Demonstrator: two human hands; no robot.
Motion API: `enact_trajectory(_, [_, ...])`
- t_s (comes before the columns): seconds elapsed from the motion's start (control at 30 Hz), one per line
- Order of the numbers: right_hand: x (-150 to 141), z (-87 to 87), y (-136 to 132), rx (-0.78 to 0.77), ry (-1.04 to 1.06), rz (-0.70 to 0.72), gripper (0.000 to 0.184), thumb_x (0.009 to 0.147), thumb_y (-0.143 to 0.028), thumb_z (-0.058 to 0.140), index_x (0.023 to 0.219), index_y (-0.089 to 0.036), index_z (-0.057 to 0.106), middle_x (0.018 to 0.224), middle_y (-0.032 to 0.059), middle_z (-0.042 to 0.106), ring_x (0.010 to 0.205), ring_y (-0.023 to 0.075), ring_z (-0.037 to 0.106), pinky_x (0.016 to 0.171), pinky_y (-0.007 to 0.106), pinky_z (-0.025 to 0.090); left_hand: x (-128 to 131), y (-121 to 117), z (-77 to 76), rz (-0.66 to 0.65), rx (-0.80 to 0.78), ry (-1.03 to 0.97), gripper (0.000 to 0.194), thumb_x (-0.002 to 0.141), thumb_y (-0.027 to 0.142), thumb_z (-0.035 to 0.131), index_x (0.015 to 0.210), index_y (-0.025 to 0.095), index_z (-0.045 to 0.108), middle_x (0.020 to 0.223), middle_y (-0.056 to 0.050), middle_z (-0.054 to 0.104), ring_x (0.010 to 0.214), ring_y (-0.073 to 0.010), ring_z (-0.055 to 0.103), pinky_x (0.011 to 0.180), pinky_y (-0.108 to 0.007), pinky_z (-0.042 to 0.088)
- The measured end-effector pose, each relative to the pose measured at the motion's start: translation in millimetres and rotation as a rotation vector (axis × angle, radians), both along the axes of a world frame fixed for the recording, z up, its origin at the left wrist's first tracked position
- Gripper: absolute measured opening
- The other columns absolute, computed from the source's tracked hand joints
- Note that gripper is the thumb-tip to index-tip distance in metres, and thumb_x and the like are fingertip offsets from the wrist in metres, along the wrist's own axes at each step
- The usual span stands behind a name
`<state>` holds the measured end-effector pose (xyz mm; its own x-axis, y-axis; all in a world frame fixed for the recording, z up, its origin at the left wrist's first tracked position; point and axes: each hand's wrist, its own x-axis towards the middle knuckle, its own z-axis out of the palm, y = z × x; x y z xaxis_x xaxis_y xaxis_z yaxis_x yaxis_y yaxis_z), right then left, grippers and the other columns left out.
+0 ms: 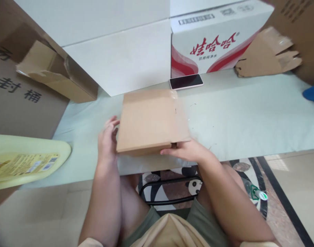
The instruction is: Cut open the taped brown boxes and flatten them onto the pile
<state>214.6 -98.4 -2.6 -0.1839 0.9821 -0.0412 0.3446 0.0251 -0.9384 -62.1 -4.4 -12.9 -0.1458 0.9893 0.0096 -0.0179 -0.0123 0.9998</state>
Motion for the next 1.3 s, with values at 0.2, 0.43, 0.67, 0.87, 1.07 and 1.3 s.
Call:
enact_trajectory(0.2, [-4, -3.9, 3, -0.059, -0.232, 0.044, 0.046, 0.09, -0.054, 0.067, 0.122, -0.021, 0.074, 0.127, 0.0136, 0.078, 0.12, 0.0367, 0.073, 0.099, 0.051, 0.062, 17, -8, 4.2, -0.151, -0.262, -0.138, 0.06, 0.076, 0.068, 0.075, 0.112, 0.02, 0.07, 0.102, -0.011, 0.077, 0.101, -0.0285, 0.074, 0.084, -0.038, 0.059])
enact_trajectory(0.43, [-5, -2.7, 9, 0.004, -0.193, -0.021, 0.054, 0.091, -0.063, 0.062, 0.115, -0.015, 0.072, 0.113, 0.0192, 0.079, 0.109, 0.0395, 0.074, 0.095, 0.055, 0.061, 17, -11, 23.1, -0.112, -0.126, -0.263, 0.078, 0.062, 0.047, 0.091, 0.127, 0.034, 0.05, 0.108, -0.003, 0.072, 0.085, -0.021, 0.072, 0.068, -0.029, 0.053])
enact_trajectory(0.67, [-9, -3.8, 15, 0.2, -0.317, -0.425, 0.101, 0.068, -0.08, 0.077, 0.144, -0.018, 0.053, 0.142, 0.0233, 0.058, 0.133, 0.0441, 0.056, 0.102, 0.056, 0.053, 16, -12, 24.7, -0.148, -0.144, -0.32, 0.071, 0.07, 0.044, 0.08, 0.13, 0.038, 0.044, 0.099, -0.001, 0.068, 0.079, -0.0207, 0.069, 0.063, -0.03, 0.051])
enact_trajectory(0.87, [-10, 5.9, 16, 0.246, -0.269, -0.597, 0.056, 0.077, -0.062, 0.074, 0.113, -0.021, 0.063, 0.104, 0.0096, 0.068, 0.093, 0.0277, 0.064, 0.078, 0.04, 0.054, 7, -8, 19.4, -0.03, 0.029, -0.321, 0.056, 0.075, 0.051, 0.078, 0.122, 0.036, 0.053, 0.089, 0.001, 0.067, 0.085, -0.0234, 0.068, 0.073, -0.035, 0.052])
enact_trajectory(1.07, [-6, 8.1, 14, 0.167, 0.059, -0.613, 0.042, 0.094, -0.06, 0.053, 0.077, -0.022, 0.059, 0.069, 0.0007, 0.057, 0.065, 0.0167, 0.053, 0.06, 0.029, 0.044, -2, -2, 21.1, 0.057, -0.121, -0.383, 0.042, 0.072, 0.055, 0.067, 0.097, 0.021, 0.073, 0.095, -0.007, 0.077, 0.087, -0.0266, 0.072, 0.077, -0.04, 0.059])
enact_trajectory(1.3, [-10, 2.8, 22, 0.031, 0.492, -0.767, 0.037, 0.079, -0.06, 0.07, 0.083, -0.024, 0.064, 0.079, 0.0028, 0.069, 0.082, 0.0234, 0.07, 0.075, 0.035, 0.059, 2, -8, 21.2, 0.022, 0.077, -0.241, 0.038, 0.081, 0.056, 0.063, 0.09, 0.022, 0.076, 0.088, -0.004, 0.078, 0.088, -0.0228, 0.075, 0.087, -0.035, 0.058])
